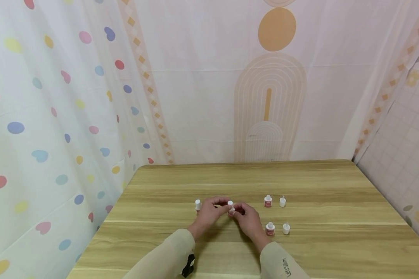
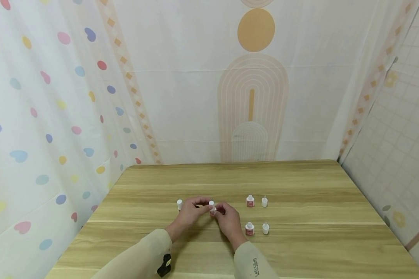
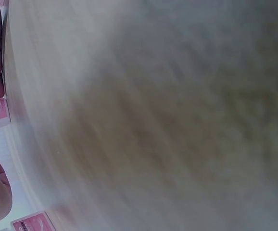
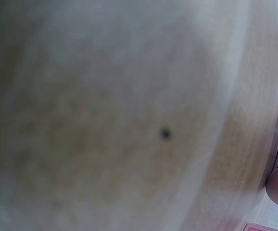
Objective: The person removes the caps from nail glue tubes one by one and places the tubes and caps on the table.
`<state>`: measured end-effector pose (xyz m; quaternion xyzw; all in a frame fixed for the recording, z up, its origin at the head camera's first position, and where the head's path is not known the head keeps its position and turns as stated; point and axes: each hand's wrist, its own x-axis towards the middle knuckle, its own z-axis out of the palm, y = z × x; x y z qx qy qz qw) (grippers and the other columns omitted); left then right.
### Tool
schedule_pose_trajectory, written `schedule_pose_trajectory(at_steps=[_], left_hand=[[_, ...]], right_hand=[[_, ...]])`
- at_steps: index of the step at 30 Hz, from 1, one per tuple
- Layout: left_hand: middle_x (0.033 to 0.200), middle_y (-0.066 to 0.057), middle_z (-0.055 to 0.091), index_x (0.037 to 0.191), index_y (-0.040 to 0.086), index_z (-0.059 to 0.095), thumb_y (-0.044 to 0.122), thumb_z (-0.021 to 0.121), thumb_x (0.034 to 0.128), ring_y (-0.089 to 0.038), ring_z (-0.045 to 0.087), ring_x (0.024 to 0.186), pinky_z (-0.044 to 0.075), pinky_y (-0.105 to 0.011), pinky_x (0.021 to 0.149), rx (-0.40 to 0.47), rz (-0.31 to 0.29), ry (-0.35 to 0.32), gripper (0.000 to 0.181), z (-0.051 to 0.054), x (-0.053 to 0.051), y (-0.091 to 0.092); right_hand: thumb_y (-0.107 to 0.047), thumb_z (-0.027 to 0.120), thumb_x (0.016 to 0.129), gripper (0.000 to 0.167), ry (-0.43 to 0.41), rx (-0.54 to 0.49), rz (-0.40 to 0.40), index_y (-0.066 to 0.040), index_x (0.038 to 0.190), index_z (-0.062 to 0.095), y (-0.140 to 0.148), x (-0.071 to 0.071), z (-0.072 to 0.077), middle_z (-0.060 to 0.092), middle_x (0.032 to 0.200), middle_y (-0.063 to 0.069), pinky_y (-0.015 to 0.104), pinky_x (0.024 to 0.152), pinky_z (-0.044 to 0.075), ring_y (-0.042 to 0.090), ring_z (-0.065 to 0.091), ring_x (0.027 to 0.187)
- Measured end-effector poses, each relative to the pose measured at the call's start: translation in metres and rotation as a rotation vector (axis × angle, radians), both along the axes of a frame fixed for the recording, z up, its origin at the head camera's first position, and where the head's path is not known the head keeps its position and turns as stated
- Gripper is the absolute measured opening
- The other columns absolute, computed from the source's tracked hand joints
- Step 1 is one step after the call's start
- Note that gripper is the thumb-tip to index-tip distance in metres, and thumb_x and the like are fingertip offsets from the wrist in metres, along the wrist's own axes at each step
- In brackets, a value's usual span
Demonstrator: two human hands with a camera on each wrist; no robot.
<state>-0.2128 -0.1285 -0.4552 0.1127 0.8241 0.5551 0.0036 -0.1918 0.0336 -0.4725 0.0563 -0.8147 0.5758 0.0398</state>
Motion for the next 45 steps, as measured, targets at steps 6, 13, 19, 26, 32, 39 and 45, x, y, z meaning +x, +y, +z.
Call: schedule_pose_trajectory(at_steps=[6,13,19,26,32,39,45], left_hand=[[0.098,0.003,0.071,0.105,0.013,0.074,0.027,0.075,0.0905,-0.02,0.061,0.093,0.049,-0.033,0.077,-0.008,0.013,-0.017,0.021,-0.0001,0.0,0.0002],[0.098,0.002,0.07,0.108,0.009,0.073,0.025,0.075,0.0904,-0.018,0.06,0.093,0.049,-0.034,0.079,-0.008,0.012,-0.01,0.024,0.0005,0.0001,0.0007],[0.103,-0.001,0.071,0.115,0.003,0.072,0.023,0.074,0.0915,-0.019,0.061,0.097,0.048,-0.037,0.082,0.018,-0.008,0.007,0.031,0.0008,0.0008,-0.0002],[0.1,0.003,0.071,0.105,0.013,0.075,0.027,0.074,0.0908,-0.02,0.061,0.095,0.048,-0.035,0.081,-0.002,0.004,-0.007,0.02,-0.0009,-0.0008,-0.0002],[0.098,0.003,0.07,0.103,0.012,0.074,0.027,0.076,0.0897,-0.022,0.06,0.093,0.049,-0.034,0.077,-0.005,0.014,-0.014,0.02,-0.0008,-0.0009,0.0005],[0.102,-0.001,0.07,0.113,0.007,0.073,0.024,0.075,0.0905,-0.02,0.061,0.097,0.048,-0.036,0.081,0.009,0.0,-0.001,0.029,0.0,-0.0001,0.0007],[0.1,0.0,0.071,0.106,0.011,0.074,0.026,0.075,0.0906,-0.021,0.06,0.094,0.048,-0.036,0.079,-0.002,0.008,-0.014,0.021,0.0003,0.0001,0.0011]], right_hand=[[-0.011,0.07,0.093,0.008,0.012,-0.002,0.006,-0.004,0.098,0.069,-0.0002,0.001,0.0,0.069,0.094,0.006,0.038,0.08,0.048,0.019,0.061,0.089],[-0.011,0.069,0.093,0.009,0.009,0.001,0.009,-0.004,0.099,0.069,0.0001,0.0009,-0.0005,0.069,0.096,0.005,0.038,0.081,0.049,0.019,0.06,0.09],[-0.012,0.071,0.093,0.01,0.007,-0.001,0.001,-0.004,0.098,0.07,0.0006,0.0003,-0.0007,0.068,0.095,0.005,0.038,0.081,0.048,0.018,0.06,0.089],[-0.01,0.07,0.093,0.009,0.006,-0.002,0.006,-0.003,0.099,0.069,0.0003,0.0006,-0.0001,0.068,0.096,0.005,0.038,0.081,0.048,0.019,0.06,0.09],[-0.011,0.07,0.093,0.01,0.013,0.003,0.007,-0.003,0.099,0.069,0.0003,0.0007,0.0004,0.068,0.095,0.005,0.038,0.081,0.049,0.019,0.06,0.09],[-0.012,0.069,0.094,0.01,-0.002,0.006,0.008,-0.004,0.1,0.069,0.0002,0.001,0.001,0.068,0.095,0.005,0.038,0.08,0.048,0.018,0.059,0.089],[-0.012,0.069,0.094,0.009,-0.002,0.007,0.009,-0.004,0.099,0.069,0.0,0.0008,0.0013,0.068,0.094,0.004,0.037,0.079,0.048,0.017,0.059,0.087]])
